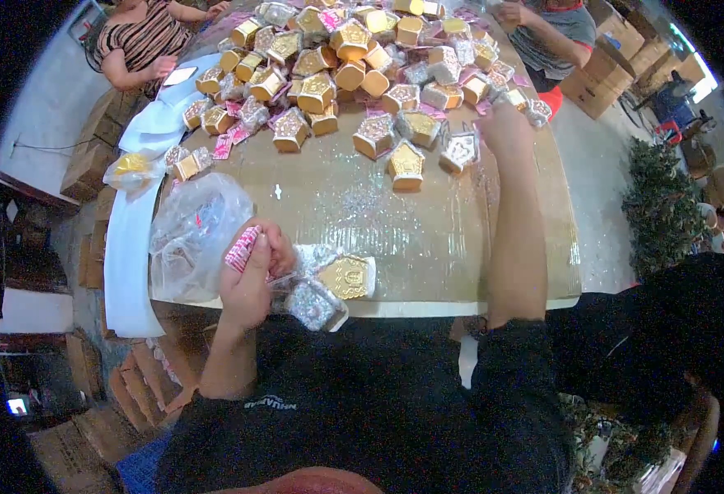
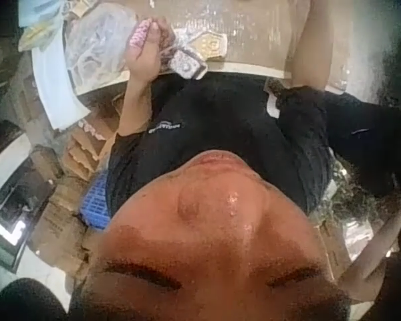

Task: Packaging and labeling small house-shaped ornaments into plastic bags using pink ribbons and tags.

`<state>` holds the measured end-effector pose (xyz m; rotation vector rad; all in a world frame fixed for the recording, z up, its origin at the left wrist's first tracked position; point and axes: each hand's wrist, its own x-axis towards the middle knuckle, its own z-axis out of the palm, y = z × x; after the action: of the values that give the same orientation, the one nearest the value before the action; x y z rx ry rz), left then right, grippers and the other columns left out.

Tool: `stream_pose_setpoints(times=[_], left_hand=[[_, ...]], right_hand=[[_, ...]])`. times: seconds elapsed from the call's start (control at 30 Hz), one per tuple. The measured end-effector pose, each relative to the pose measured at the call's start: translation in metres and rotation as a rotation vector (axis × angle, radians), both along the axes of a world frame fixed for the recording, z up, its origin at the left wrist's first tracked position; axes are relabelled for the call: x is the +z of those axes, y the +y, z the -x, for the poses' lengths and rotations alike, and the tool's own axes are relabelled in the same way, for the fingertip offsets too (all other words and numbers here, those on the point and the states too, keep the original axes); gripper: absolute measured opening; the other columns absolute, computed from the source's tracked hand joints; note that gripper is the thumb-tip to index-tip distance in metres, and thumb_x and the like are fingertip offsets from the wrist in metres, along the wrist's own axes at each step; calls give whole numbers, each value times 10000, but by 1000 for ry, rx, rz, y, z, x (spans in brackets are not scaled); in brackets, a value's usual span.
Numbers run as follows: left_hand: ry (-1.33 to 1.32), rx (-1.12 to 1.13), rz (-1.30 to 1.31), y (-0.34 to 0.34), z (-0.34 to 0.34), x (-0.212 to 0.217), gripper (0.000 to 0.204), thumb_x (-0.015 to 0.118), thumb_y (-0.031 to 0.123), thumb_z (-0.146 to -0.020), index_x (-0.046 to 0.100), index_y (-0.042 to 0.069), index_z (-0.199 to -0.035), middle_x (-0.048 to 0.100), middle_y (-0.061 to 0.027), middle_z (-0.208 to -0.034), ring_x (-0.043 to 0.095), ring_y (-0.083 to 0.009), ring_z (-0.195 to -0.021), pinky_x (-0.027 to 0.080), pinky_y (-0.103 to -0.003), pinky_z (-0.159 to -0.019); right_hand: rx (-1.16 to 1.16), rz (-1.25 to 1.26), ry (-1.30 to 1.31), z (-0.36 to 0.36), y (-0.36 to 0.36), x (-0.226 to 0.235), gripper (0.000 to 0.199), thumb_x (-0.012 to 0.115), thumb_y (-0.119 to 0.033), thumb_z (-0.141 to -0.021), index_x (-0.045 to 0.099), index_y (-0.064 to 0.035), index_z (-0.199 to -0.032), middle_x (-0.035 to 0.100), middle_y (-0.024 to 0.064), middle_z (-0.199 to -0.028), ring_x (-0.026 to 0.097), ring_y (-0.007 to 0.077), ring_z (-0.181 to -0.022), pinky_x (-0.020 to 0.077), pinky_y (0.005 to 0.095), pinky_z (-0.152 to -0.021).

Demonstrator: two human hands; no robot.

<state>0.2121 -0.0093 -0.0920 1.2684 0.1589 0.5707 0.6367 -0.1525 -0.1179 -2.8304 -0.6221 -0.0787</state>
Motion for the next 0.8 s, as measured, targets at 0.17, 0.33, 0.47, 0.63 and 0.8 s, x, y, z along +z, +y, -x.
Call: stream_pose_setpoints(times=[0.17, 0.33, 0.47, 0.63, 0.8], left_hand=[[126, 63, -112, 1, -4, -1, 229, 539, 247, -1022, 546, 26, -963, 488, 28, -730, 427, -40, -654, 368, -213, -572], [273, 118, -182, -5, -26, 18, 233, 601, 250, -990, 602, 23, -1046, 513, 45, -718, 451, -27, -641, 374, -215, -543], [294, 84, -320, -2, -38, 36, 359, 659, 282, -953, 605, 23, -1195, 521, 64, -689, 465, -20, -620, 395, -208, -544], [41, 60, -156, 3, -29, 27, 504, 675, 314, -941, 545, 7, -1319, 582, 78, -798, 477, 5, -717, 379, -164, -595], [36, 137, -163, 11, -16, 28, 417, 636, 132, -935, 539, -7, -1316, 575, 73, -784, 472, 8, -710, 379, -163, -597]], right_hand=[[119, -619, -349, 81, -15, 36, 201, 584, -137, -921, 672, 11, -1025, 697, 157, -969, 669, 354, -850, 522, 406, -754], [329, -1129, -306, 173, 7, 53, 136, 564, -51, -945, 675, 15, -990, 671, 144, -902, 659, 275, -801, 524, 342, -720], [454, -1290, -229, 245, 24, 47, 122, 578, -29, -941, 670, 37, -986, 658, 148, -915, 656, 265, -814, 536, 359, -755], [881, -1080, -300, 293, 23, 36, 142, 649, 9, -864, 670, 38, -1001, 661, 156, -982, 654, 311, -880, 530, 375, -803], [1108, -969, -140, 315, 37, 33, 264, 728, 51, -766, 666, 43, -1022, 647, 159, -991, 639, 322, -902, 521, 371, -803]])
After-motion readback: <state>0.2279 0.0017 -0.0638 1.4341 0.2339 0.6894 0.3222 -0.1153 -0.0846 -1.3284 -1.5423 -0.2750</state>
